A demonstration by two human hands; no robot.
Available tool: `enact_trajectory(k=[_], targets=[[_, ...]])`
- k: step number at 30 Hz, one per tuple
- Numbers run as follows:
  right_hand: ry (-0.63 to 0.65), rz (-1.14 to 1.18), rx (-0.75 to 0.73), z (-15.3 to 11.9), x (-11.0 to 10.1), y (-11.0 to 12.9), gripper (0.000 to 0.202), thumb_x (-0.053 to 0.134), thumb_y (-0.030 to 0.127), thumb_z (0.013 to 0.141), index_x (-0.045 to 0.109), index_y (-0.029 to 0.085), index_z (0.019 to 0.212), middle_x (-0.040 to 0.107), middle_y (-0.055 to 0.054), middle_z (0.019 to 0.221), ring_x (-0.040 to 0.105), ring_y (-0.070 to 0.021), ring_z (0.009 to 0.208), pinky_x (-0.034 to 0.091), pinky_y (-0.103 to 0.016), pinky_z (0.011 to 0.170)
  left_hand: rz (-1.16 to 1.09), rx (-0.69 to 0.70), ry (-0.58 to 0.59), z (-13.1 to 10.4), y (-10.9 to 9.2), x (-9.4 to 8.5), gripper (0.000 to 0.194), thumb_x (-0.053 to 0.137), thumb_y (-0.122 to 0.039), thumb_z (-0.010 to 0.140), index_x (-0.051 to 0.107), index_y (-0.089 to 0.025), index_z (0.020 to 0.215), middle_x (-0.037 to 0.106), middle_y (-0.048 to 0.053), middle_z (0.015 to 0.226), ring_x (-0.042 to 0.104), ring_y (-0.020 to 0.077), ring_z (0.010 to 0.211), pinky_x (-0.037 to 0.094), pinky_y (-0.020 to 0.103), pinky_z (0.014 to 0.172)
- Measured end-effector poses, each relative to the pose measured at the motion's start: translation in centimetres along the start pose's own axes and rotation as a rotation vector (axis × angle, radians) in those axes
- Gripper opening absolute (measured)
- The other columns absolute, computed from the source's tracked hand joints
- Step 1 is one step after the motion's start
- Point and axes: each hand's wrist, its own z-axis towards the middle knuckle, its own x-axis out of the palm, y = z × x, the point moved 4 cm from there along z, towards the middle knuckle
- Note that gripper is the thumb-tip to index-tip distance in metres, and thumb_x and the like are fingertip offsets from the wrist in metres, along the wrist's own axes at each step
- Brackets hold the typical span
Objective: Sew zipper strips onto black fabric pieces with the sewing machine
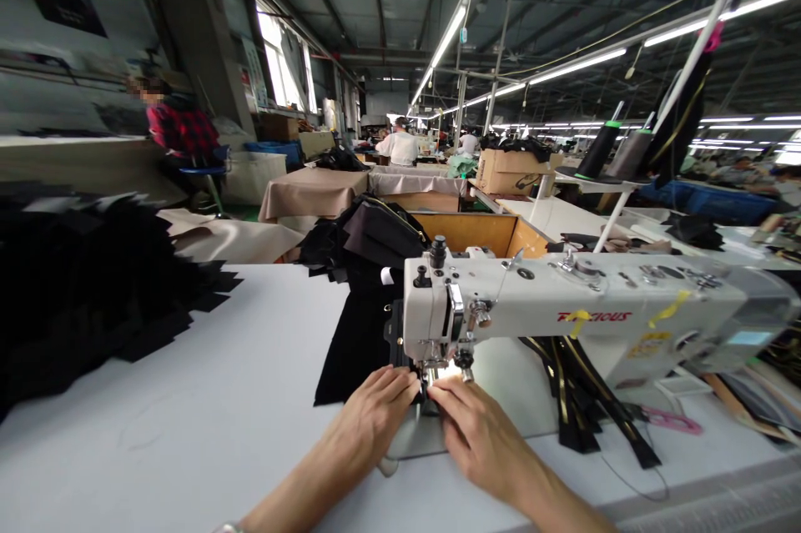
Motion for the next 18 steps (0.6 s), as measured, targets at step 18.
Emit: enact_trajectory(k=[18], targets=[[-0.001,0.174,-0.170,-0.2,-0.7,1.2,0.031,0.038,0.015,0.094,0.063,0.017,0.112,0.061,-0.009,0.105,0.055,-0.0221,0.098,0.048,-0.039,0.088,0.369,-0.159,0.068,-2.0,-0.5,0.1,0.038,0.040,-0.025,0.103,0.056,-0.011,0.134,0.059,0.014,0.134,0.055,0.0318,0.125,0.054,0.047,0.098]])
